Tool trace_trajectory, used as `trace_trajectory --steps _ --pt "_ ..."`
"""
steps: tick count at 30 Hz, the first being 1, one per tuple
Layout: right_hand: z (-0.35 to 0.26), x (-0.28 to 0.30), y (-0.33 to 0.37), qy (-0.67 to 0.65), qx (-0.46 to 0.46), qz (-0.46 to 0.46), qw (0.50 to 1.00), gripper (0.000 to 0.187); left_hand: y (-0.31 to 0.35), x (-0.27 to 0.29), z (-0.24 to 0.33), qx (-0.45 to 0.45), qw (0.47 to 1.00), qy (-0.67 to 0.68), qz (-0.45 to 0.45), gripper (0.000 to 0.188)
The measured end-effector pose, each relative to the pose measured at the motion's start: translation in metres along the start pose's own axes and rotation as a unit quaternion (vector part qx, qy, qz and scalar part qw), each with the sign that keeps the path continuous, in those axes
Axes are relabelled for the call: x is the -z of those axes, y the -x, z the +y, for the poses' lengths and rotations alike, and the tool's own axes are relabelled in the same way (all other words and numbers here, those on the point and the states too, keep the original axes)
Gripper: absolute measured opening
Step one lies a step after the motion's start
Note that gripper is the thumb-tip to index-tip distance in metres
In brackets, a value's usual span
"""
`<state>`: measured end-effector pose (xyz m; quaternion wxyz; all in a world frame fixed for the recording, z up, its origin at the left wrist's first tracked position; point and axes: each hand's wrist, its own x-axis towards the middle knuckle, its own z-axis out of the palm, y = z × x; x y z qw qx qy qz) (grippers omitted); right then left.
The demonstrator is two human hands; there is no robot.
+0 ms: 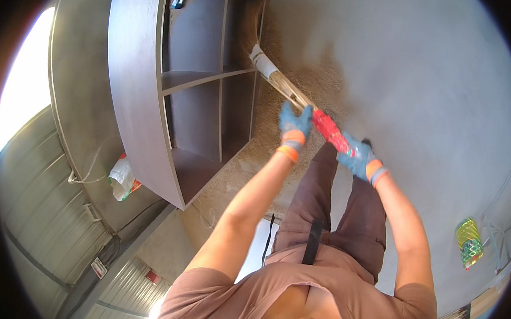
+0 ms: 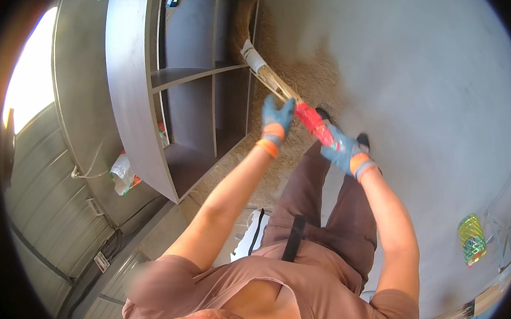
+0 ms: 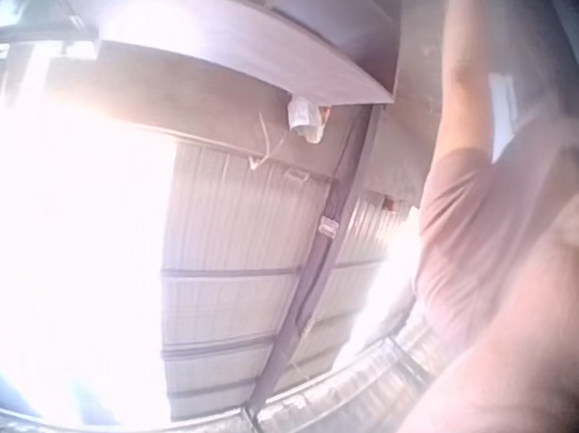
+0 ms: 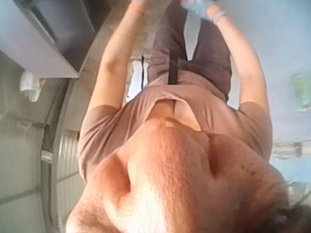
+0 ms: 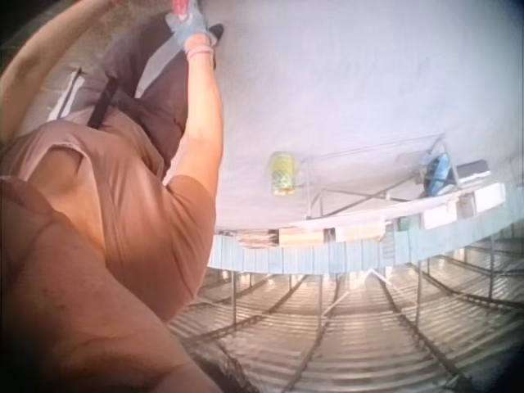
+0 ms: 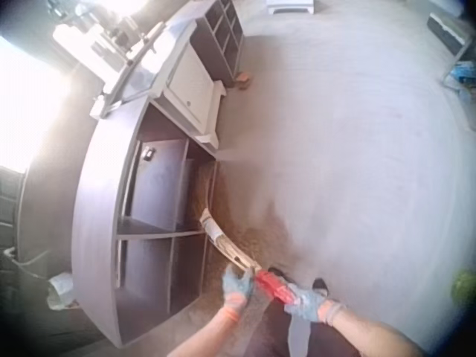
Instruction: The person sweeps sawdust and debris on a concrete floor using a broom and dustpan. They gather the debris into piles, sweep it into the dustpan, and move across the room to clean different areas.
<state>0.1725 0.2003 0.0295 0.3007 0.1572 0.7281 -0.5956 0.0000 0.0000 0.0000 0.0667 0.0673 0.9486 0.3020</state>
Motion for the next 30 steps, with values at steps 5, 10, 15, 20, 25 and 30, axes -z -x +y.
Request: trace_trajectory --steps 5,10,15,20,25,30 --pt "0.0 0.061 -0.114 0.037 -0.058 -0.06 0.996 0.037 -0.167 0.114 0.041 -0.264 0.921 -0.234 0.163 0.076" --pt "-0.034 0.063 -0.238 -0.009 -0.035 -0.049 0.998 0.04 -0.349 0.228 0.018 -0.068 0.928 -0.356 0.089 0.094" --pt "-0.131 0.048 -0.415 -0.003 -0.055 -0.091 0.994 0.043 -0.384 0.183 -0.011 -0.049 0.884 -0.437 0.161 0.094" --pt "-0.144 0.069 -0.478 0.078 0.003 -0.154 0.985 0.056 -0.388 0.181 -0.012 -0.058 0.889 -0.435 0.13 0.09" --pt "-0.028 0.116 -0.374 0.016 -0.006 -0.14 0.99 0.064 -0.389 0.183 -0.01 -0.075 0.884 -0.441 0.134 0.09" --pt "-0.002 0.223 -0.24 0.052 -0.105 -0.103 0.988 0.07 -0.393 0.174 0.003 -0.052 0.885 -0.444 0.131 0.085"
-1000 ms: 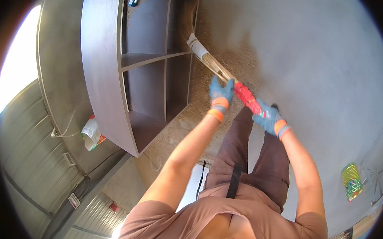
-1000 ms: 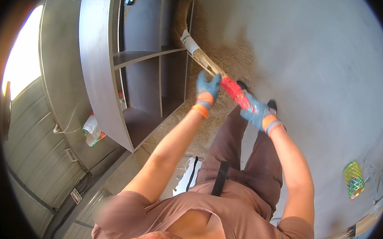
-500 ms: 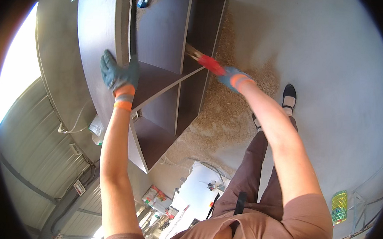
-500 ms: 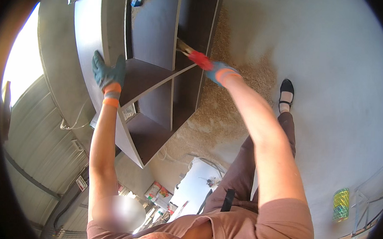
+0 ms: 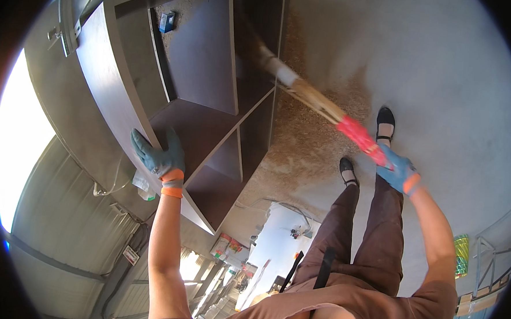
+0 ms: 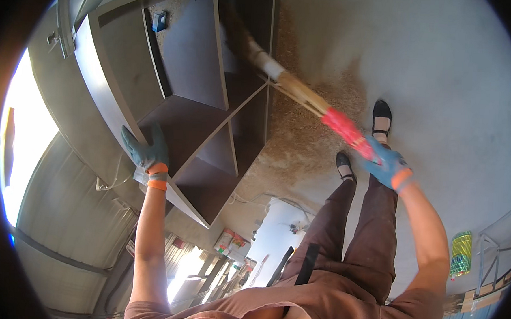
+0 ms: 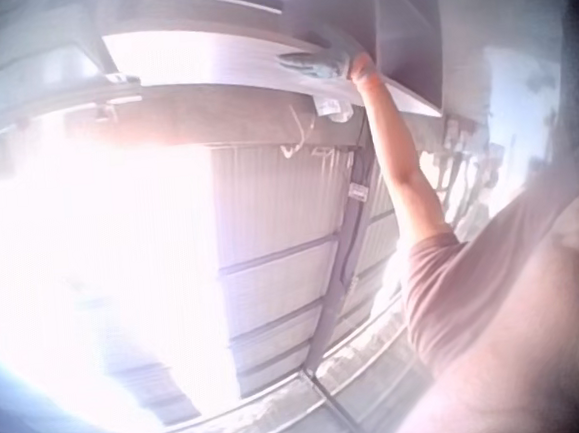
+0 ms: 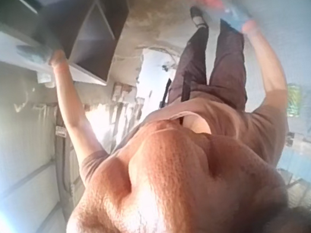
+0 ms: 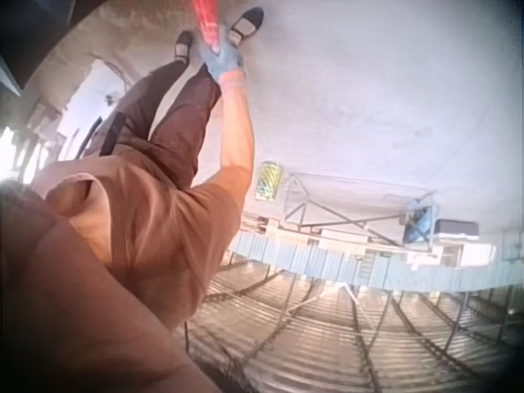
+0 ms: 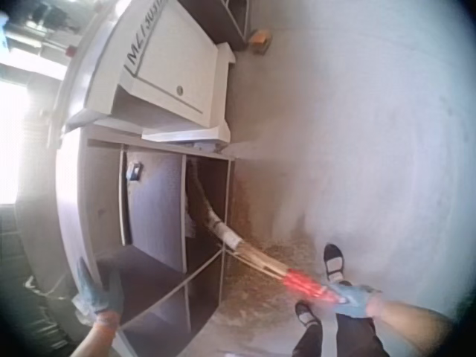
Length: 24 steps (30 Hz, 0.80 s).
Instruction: The person sweeps sawdust and debris on a concrete floor using a broom and dustpan. They gather the debris into piles, sweep it into the dustpan, and move across the room to clean different areas.
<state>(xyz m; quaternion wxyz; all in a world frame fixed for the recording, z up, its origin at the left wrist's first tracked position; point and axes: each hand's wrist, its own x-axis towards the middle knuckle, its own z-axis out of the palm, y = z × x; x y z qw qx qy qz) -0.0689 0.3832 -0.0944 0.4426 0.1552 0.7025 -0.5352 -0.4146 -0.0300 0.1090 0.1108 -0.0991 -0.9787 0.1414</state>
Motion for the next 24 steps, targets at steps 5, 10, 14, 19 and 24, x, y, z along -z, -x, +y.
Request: trace_trajectory --steps 5,10,14,19,24 --pt "-0.009 0.033 0.004 -0.362 -0.227 -0.076 0.901 0.061 0.0 0.004 0.005 0.025 0.999 -0.024 -0.019 0.085" --pt "-0.092 -0.016 -0.187 -0.424 0.018 -0.113 0.899 0.042 -0.006 0.01 0.011 0.035 0.999 -0.017 -0.034 0.085" --pt "-0.227 -0.043 -0.269 -0.042 0.172 0.099 0.979 0.036 -0.011 0.0 0.006 -0.017 1.0 -0.007 0.002 0.084" --pt "-0.207 -0.016 -0.226 0.019 0.101 -0.08 0.991 0.039 -0.005 0.003 -0.002 -0.047 0.998 0.024 0.03 0.083" --pt "-0.188 0.013 -0.065 0.048 0.016 -0.088 0.995 0.044 -0.003 0.012 -0.007 -0.051 0.998 0.02 0.038 0.08"
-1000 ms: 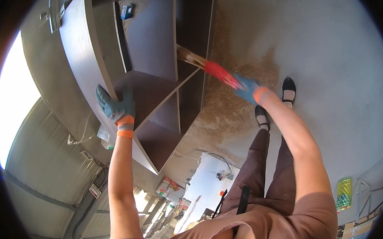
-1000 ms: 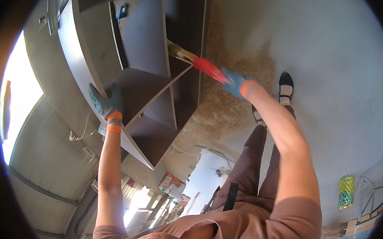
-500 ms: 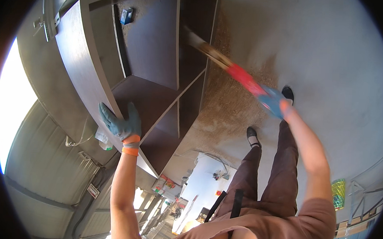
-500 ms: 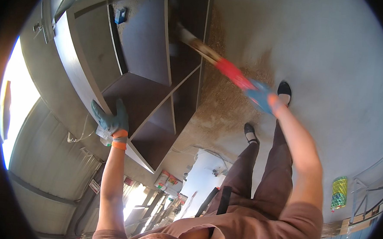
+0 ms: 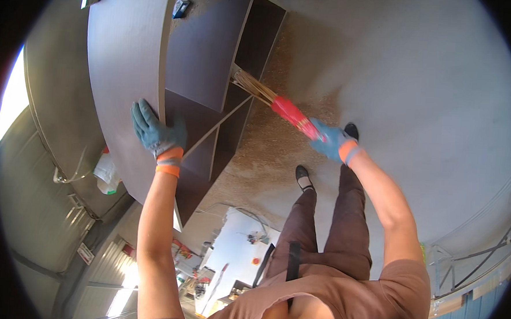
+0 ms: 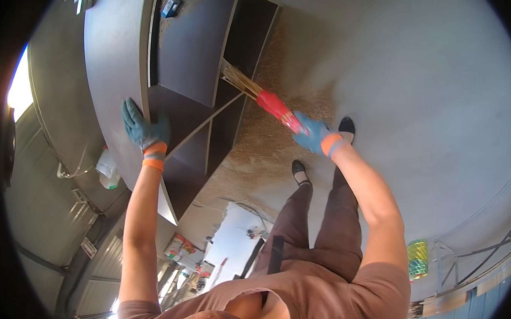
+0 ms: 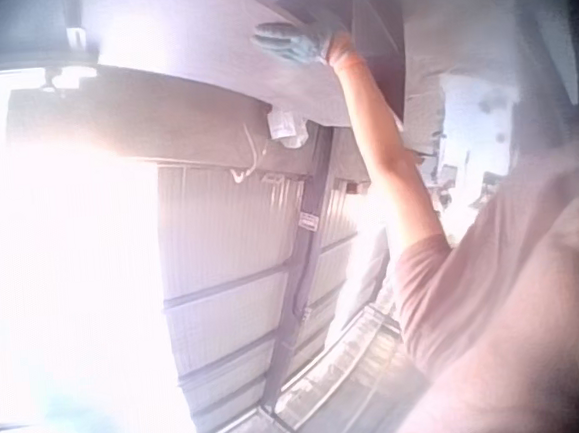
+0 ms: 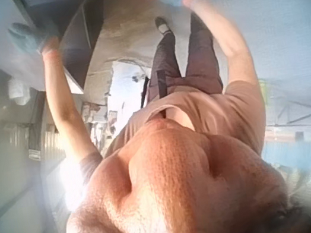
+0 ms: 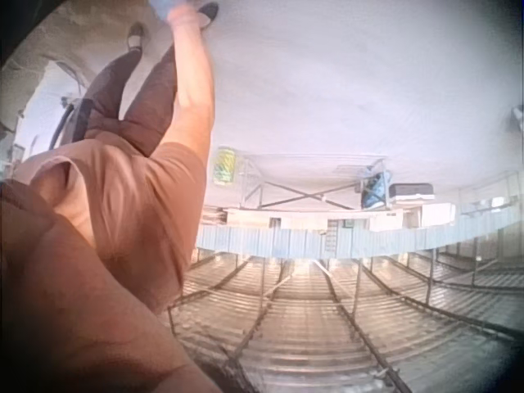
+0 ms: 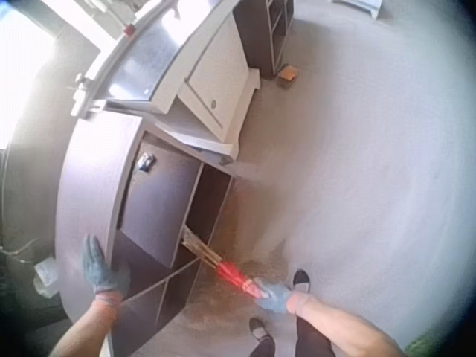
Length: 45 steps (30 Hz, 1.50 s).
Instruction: The person sweeps sawdust and debris on a concrete floor using a broom and dustpan. They gather the debris into piles, sweep it into the dustpan, and move across the room to clean different areas.
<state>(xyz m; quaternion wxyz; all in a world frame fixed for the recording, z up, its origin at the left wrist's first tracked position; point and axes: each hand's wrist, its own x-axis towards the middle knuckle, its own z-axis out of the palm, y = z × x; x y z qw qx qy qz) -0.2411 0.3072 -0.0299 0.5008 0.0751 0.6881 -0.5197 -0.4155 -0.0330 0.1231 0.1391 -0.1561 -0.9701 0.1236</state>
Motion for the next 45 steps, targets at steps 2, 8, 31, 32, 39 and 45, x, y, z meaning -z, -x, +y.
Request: trace_trajectory --steps 2,8,31,32,39,45 --pt "0.032 -0.012 0.068 0.044 0.05 0.044 0.997 0.049 -0.005 0.005 0.0 -0.002 1.0 0.004 0.002 0.078" --pt "0.059 -0.041 0.27 0.108 -0.027 0.096 0.989 0.069 0.001 0.007 -0.007 0.028 0.999 -0.006 0.045 0.072" --pt "0.077 -0.224 -0.014 -0.408 -0.146 0.173 0.884 0.02 0.038 -0.013 -0.009 0.046 0.997 0.023 0.065 0.075" --pt "0.08 -0.254 -0.018 -0.337 -0.156 0.174 0.912 0.022 0.039 -0.011 -0.008 0.049 0.997 0.028 0.061 0.074" --pt "0.117 -0.411 0.031 0.044 -0.191 0.045 0.98 0.023 0.055 -0.004 -0.017 0.06 0.994 0.079 0.043 0.074" --pt "0.102 -0.501 0.089 0.337 -0.076 -0.232 0.909 0.018 0.147 -0.002 -0.03 0.001 0.965 0.239 0.108 0.082"
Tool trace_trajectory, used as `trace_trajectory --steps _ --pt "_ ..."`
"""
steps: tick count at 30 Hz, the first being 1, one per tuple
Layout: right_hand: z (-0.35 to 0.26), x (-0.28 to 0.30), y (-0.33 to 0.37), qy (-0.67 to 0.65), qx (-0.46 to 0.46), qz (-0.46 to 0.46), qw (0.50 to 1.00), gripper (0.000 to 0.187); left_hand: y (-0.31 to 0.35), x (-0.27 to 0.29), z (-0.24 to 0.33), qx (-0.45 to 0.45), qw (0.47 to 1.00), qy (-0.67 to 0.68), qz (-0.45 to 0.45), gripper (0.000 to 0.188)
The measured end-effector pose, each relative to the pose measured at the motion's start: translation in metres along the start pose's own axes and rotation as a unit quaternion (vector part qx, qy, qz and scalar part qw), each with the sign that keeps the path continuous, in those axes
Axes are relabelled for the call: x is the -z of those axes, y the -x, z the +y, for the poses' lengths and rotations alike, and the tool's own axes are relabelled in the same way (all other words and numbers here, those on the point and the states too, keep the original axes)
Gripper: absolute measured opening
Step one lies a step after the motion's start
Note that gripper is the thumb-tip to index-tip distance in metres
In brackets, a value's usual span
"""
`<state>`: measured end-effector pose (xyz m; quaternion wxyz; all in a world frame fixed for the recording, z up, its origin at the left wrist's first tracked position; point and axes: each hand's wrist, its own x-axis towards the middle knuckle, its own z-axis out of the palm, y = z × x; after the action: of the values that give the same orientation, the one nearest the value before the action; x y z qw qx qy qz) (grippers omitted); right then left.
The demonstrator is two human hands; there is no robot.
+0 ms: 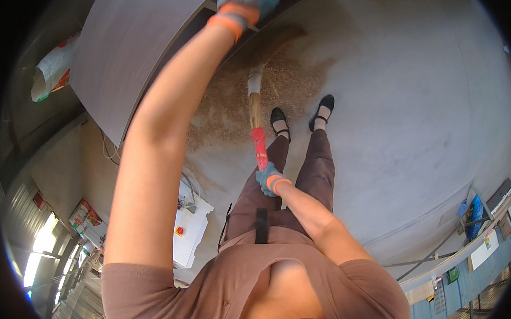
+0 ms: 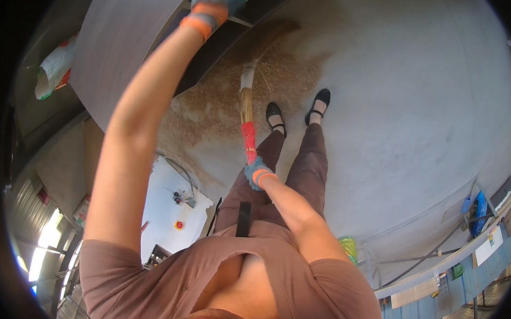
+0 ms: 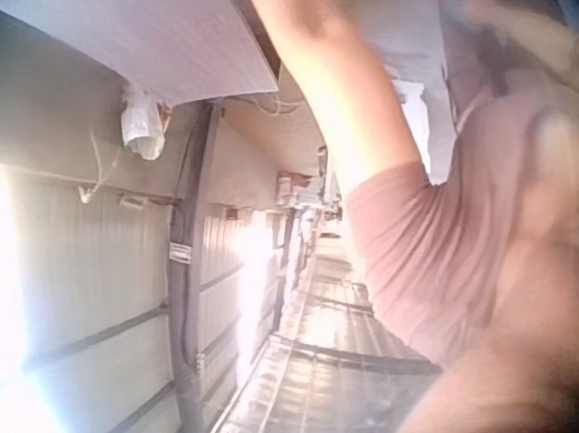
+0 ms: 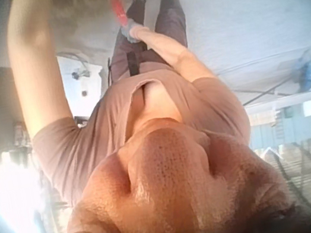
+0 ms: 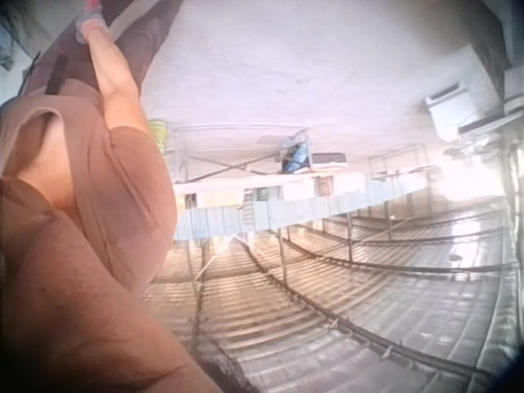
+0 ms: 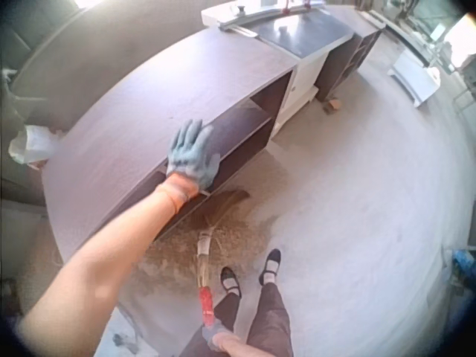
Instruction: The person sweeps sawdust and debris on a concrete floor using a broom and dustpan. They gather the debris into piles, sweep it into the dustpan, and move across the room to clean different areas.
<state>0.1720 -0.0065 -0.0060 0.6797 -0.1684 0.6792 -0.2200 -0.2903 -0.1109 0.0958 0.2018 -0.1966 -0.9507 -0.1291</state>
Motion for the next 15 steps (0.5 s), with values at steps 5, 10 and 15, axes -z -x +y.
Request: trace_trajectory --steps 5,10,15 --pt "-0.047 -0.014 0.012 0.51 0.23 -0.101 0.822 0.015 0.173 0.082 0.013 0.082 0.995 0.063 -0.009 0.054" --pt "-0.082 -0.028 0.007 0.635 0.364 -0.124 0.67 0.014 0.383 0.14 0.04 0.462 0.839 -0.017 -0.288 0.074" --pt "-0.14 -0.018 0.04 0.483 0.277 -0.139 0.819 0.022 0.506 0.164 0.047 0.699 0.656 0.048 -0.28 0.078"
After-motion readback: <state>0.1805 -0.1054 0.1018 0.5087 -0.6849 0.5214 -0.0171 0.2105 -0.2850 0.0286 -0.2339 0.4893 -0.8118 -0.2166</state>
